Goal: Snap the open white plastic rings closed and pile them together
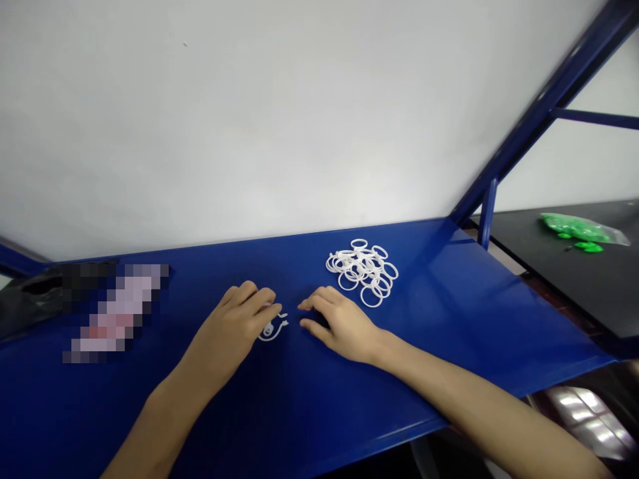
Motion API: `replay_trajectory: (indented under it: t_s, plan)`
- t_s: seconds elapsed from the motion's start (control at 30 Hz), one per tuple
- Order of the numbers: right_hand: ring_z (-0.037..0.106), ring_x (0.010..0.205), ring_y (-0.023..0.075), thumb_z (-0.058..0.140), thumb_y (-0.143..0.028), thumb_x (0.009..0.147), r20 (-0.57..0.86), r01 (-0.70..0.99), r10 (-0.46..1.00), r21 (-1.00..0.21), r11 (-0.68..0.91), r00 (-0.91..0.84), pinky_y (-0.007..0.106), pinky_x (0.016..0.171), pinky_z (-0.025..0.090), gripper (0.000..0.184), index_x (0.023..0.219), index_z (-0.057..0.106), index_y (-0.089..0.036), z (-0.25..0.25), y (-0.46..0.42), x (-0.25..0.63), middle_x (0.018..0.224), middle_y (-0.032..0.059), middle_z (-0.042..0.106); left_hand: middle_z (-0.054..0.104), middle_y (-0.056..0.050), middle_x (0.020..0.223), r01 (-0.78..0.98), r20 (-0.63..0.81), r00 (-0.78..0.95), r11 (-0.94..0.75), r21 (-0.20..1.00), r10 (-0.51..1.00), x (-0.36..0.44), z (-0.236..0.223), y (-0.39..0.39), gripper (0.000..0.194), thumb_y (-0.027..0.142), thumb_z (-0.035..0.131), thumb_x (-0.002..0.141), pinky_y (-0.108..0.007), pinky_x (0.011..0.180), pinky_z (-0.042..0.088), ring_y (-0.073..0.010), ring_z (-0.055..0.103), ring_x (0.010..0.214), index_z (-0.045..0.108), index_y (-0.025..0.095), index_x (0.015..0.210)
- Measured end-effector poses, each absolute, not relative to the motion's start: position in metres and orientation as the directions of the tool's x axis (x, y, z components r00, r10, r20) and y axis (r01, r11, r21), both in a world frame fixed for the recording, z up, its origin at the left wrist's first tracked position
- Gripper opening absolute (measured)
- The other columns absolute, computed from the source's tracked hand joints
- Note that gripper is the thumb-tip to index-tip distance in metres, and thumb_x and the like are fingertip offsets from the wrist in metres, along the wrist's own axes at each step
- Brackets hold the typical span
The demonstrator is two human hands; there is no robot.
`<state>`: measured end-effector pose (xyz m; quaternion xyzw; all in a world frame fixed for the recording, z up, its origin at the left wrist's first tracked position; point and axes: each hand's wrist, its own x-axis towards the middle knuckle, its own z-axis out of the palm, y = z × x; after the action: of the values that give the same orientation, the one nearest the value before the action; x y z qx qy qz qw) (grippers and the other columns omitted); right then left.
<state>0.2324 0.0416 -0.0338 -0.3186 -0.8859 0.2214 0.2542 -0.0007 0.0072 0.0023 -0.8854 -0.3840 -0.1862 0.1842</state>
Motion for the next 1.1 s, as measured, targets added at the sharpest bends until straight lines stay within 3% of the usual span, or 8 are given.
replay_trajectory:
  t_s: [0.13,0.33,0.53,0.63,0.73,0.87,1.0,1.1]
  plan:
    - [0.06,0.101,0.0221,0.058,-0.029,0.099,0.302,0.449,0.659,-0.536,0.715,-0.689,0.038,0.091,0.054,0.022,0.116,0.063,-0.016,-0.031,0.041,0.231,0.109,0.0092,0.066,0.069,-0.007,0.096,0.775,0.466,0.601,-0.617,-0.139,0.649,-0.002,0.0,0.005,0.038,0.002,0.04,0.093,-0.038,0.082,0.045,-0.024,0.054,0.091,0.07,0.017,0.11]
    - [0.06,0.103,0.0223,0.057,-0.03,0.099,0.296,0.445,0.66,-0.546,0.71,-0.69,0.039,0.092,0.054,0.022,0.115,0.063,-0.017,-0.032,0.041,0.232,0.112,0.0092,0.066,0.07,-0.006,0.093,0.777,0.482,0.585,-0.622,-0.099,0.653,-0.005,0.001,0.005,0.035,0.007,0.038,0.095,-0.039,0.077,0.046,-0.0238,0.055,0.087,0.071,0.019,0.095]
    - [0.061,0.104,0.0221,0.058,-0.029,0.099,0.284,0.45,0.667,-0.554,0.7,-0.689,0.038,0.093,0.053,0.021,0.115,0.063,-0.017,-0.032,0.041,0.233,0.112,0.009,0.066,0.072,-0.007,0.101,0.838,0.617,0.471,-0.538,-0.091,0.63,-0.006,0.001,0.004,0.027,0.011,0.046,0.097,-0.041,0.086,0.049,-0.0234,0.059,0.091,0.069,0.018,0.108]
    - [0.061,0.105,0.022,0.057,-0.03,0.099,0.286,0.444,0.666,-0.559,0.7,-0.688,0.039,0.093,0.053,0.021,0.115,0.063,-0.017,-0.032,0.042,0.233,0.112,0.0092,0.066,0.07,-0.006,0.098,0.889,0.732,0.344,-0.456,-0.051,0.588,0.002,0.002,0.003,0.021,0.008,0.052,0.095,-0.035,0.089,0.051,-0.0194,0.063,0.09,0.068,0.017,0.105]
    - [0.061,0.106,0.0216,0.058,-0.032,0.1,0.296,0.429,0.671,-0.581,0.691,-0.679,0.038,0.093,0.053,0.021,0.115,0.063,-0.018,-0.03,0.041,0.233,0.112,0.009,0.066,0.069,-0.004,0.094,0.91,0.787,0.148,-0.394,0.129,0.599,0.016,0.001,0.002,0.008,0.013,0.057,0.094,-0.027,0.078,0.052,-0.014,0.065,0.083,0.063,0.018,0.097]
    - [0.062,0.099,0.0196,0.065,-0.037,0.095,0.33,0.342,0.664,-0.657,0.672,-0.67,0.035,0.089,0.052,0.022,0.109,0.063,-0.019,-0.024,0.037,0.23,0.105,0.0062,0.067,0.069,0.0,0.089,0.819,0.664,-0.069,-0.338,0.464,0.745,0.034,-0.01,0.001,0.006,0.024,0.057,0.094,-0.023,0.064,0.051,-0.0094,0.061,0.064,0.057,0.02,0.091]
    - [0.061,0.078,0.0143,0.065,-0.034,0.095,0.327,0.256,0.708,-0.771,0.583,-0.627,0.027,0.075,0.051,0.016,0.089,0.063,-0.02,-0.02,0.034,0.227,0.085,0.0007,0.065,0.069,0.001,0.081,0.685,0.49,-0.103,-0.296,0.666,0.865,0.043,-0.023,0.001,0.018,0.032,0.058,0.091,-0.023,0.059,0.05,-0.0105,0.063,0.063,0.054,0.021,0.077]
    - [0.058,0.069,0.0118,0.059,-0.031,0.098,0.272,0.222,0.805,-0.871,0.439,-0.527,0.024,0.066,0.048,0.015,0.09,0.063,-0.019,-0.021,0.034,0.226,0.078,-0.0015,0.063,0.07,0.001,0.077,0.617,0.362,-0.126,-0.213,0.758,0.924,0.045,-0.027,0.001,0.021,0.038,0.061,0.09,-0.024,0.06,0.051,-0.0127,0.066,0.065,0.055,0.021,0.077]
